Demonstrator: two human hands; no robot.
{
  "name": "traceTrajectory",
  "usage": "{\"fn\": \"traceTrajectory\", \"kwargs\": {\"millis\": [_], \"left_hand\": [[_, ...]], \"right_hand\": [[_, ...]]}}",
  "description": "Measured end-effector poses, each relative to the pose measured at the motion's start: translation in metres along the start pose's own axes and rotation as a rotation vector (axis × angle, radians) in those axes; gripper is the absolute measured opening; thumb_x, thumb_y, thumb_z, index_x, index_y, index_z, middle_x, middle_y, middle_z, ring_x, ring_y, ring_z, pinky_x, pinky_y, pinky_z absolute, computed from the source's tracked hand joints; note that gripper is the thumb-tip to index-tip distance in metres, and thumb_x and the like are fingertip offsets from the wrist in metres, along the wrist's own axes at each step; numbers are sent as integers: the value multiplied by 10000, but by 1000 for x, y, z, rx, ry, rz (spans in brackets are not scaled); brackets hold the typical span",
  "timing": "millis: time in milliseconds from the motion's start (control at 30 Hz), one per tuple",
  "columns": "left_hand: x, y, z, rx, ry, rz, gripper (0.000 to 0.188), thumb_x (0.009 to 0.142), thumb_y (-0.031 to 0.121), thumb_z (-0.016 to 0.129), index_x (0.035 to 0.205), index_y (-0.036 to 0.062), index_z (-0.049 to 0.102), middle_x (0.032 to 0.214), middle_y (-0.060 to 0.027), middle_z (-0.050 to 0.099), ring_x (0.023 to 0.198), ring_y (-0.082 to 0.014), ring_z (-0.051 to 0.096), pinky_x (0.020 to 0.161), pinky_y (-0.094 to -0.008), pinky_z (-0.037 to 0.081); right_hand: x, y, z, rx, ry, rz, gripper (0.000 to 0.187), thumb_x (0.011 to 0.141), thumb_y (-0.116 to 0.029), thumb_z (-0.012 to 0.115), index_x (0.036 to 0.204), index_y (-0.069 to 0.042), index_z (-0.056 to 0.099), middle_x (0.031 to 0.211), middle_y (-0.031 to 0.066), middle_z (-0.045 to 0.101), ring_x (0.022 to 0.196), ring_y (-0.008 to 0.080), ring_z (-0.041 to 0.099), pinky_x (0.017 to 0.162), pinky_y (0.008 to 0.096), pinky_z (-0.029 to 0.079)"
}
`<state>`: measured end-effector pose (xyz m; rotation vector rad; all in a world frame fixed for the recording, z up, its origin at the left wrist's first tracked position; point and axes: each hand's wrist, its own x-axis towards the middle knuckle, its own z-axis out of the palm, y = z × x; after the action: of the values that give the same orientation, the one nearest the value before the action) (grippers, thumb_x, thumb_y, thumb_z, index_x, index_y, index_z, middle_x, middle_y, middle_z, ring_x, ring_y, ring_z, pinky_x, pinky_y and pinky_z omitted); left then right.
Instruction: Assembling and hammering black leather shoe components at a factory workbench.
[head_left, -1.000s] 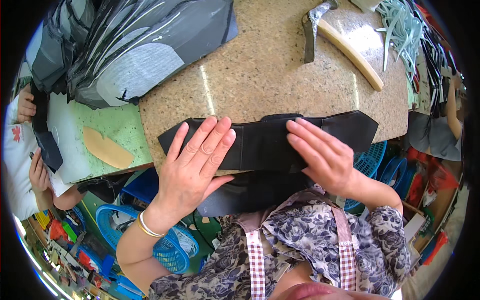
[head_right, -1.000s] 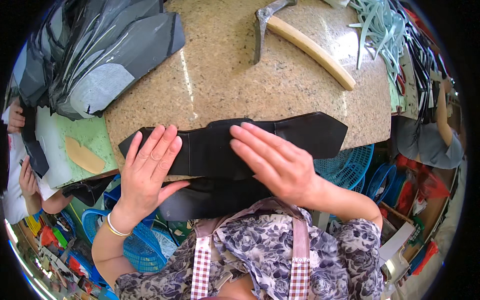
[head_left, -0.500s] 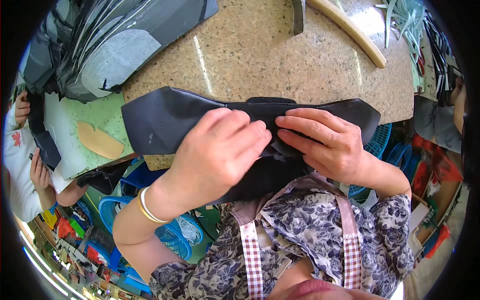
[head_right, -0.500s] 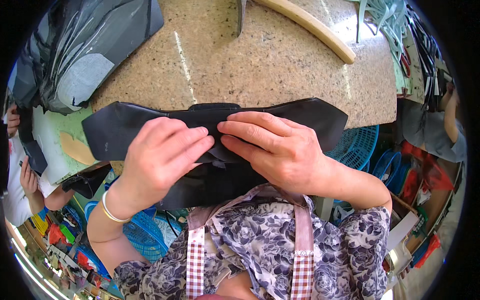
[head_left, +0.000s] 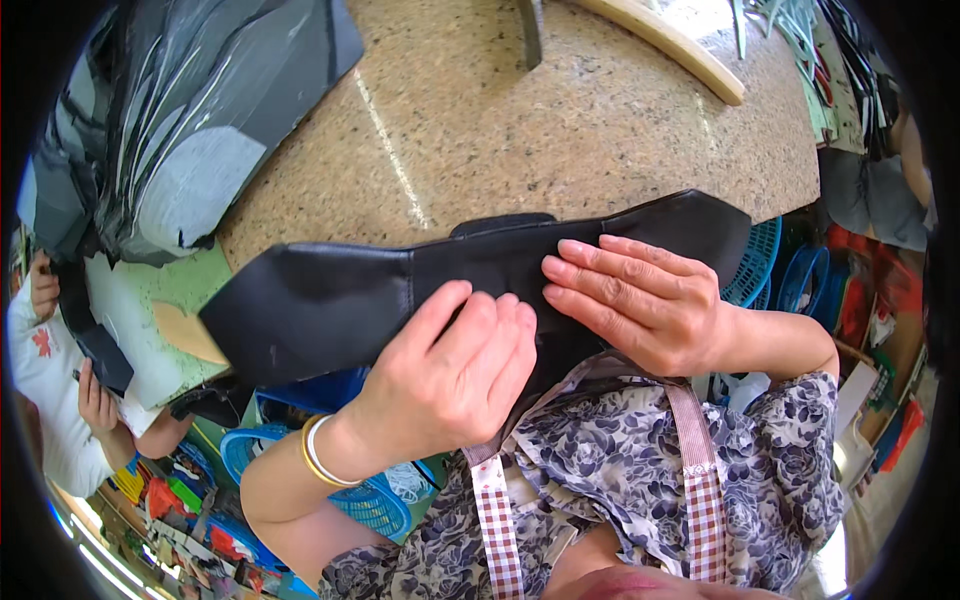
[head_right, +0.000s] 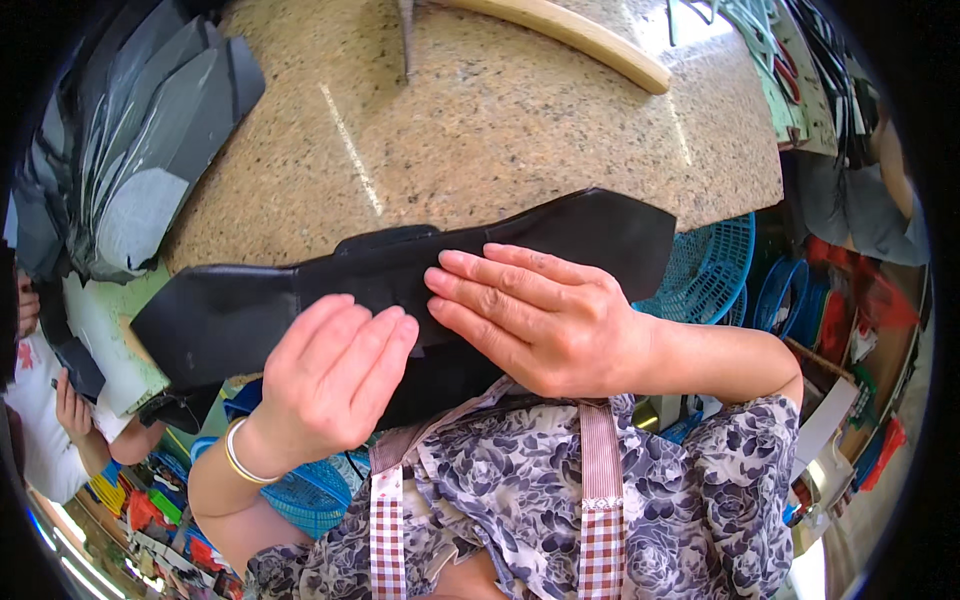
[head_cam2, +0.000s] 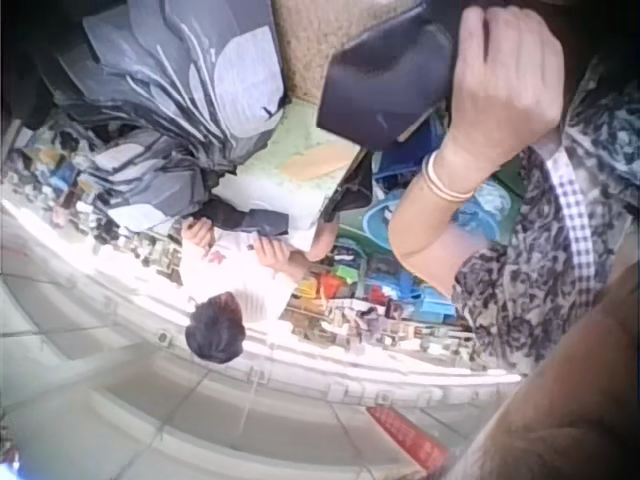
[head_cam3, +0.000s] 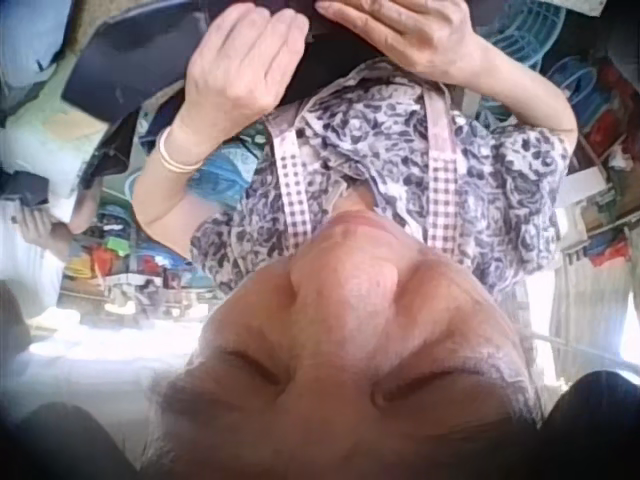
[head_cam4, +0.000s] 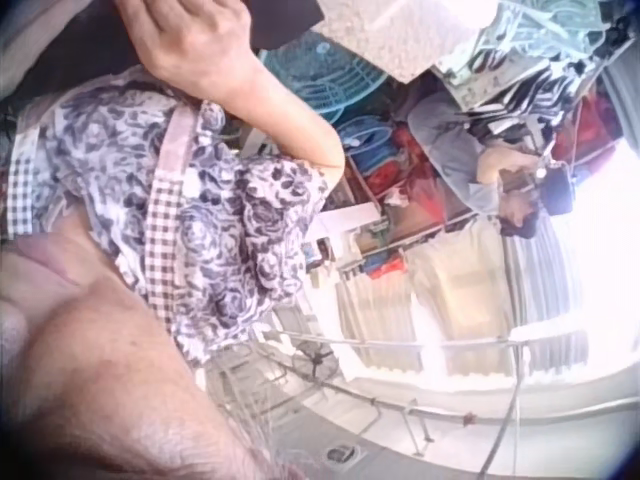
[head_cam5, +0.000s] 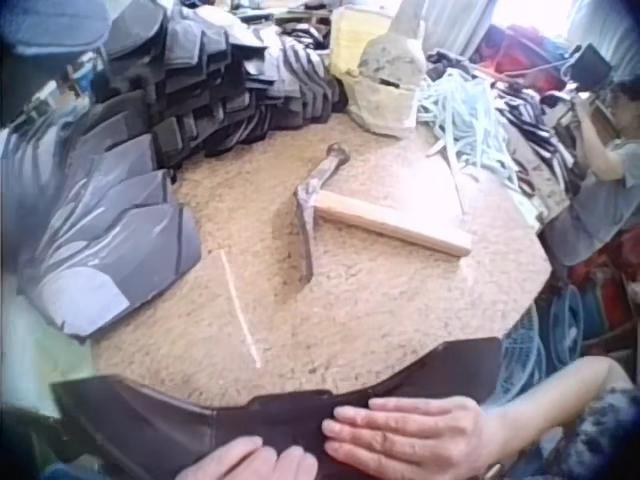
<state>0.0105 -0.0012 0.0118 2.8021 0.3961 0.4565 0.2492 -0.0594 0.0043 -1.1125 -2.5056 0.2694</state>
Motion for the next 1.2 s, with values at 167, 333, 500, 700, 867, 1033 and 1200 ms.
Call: {"fn": "traceTrajectory", "kwargs": {"millis": [167,333,500,700,867,1033,1200], "left_hand": [[5,5,-5,42,-102,26,250,731,56,646,964,-32,670,921,-124,665,819,-248,629,798,-396,562],[8,3,-4,14,-69,-49,230,745,98,633,944,-15,661,857,-82,613,883,-212,606,887,-364,527],[17,-19,-33,-494,-115,-305,259,710,54,759,955,27,680,786,-85,620,707,-263,590,611,-329,464],[-13,-21,-62,-1042,-232,-662,358,715,58,793,1043,-25,677,888,-80,681,715,-132,628,666,-269,484],[-57,40,3,-54,-186,-298,305,770,138,589,1059,116,683,896,-7,619,792,-163,571,636,-257,498],[-106,41,87,-352,-313,-427,375,836,115,619,1201,31,602,1103,-82,599,946,-280,570,757,-383,520],[-33,-58,-11,29,304,-386,321,812,98,687,1123,30,644,1066,-118,665,1066,-318,580,855,-387,502]], "right_hand": [[-24,7,-16,-100,-52,68,280,822,-116,581,1057,-63,723,1163,81,696,1125,193,654,948,349,519],[-41,14,-14,-126,-16,118,253,833,-123,601,1048,-90,730,1177,51,695,1133,184,649,943,338,518],[-25,40,-22,451,44,268,237,738,-66,741,976,-72,738,962,87,740,902,202,720,790,335,568],[11,34,-32,959,-131,424,206,782,-46,761,981,-2,733,876,126,732,805,229,718,751,285,550],[-18,20,13,202,-49,-216,267,732,-79,641,983,-89,734,1060,95,717,995,237,691,853,362,547],[-6,-3,9,419,-165,-107,350,792,-161,668,1102,0,667,1088,156,696,966,292,699,832,379,580],[79,-48,-49,611,273,-676,320,792,-145,696,1098,-48,687,971,166,722,795,247,730,699,369,613]]}}
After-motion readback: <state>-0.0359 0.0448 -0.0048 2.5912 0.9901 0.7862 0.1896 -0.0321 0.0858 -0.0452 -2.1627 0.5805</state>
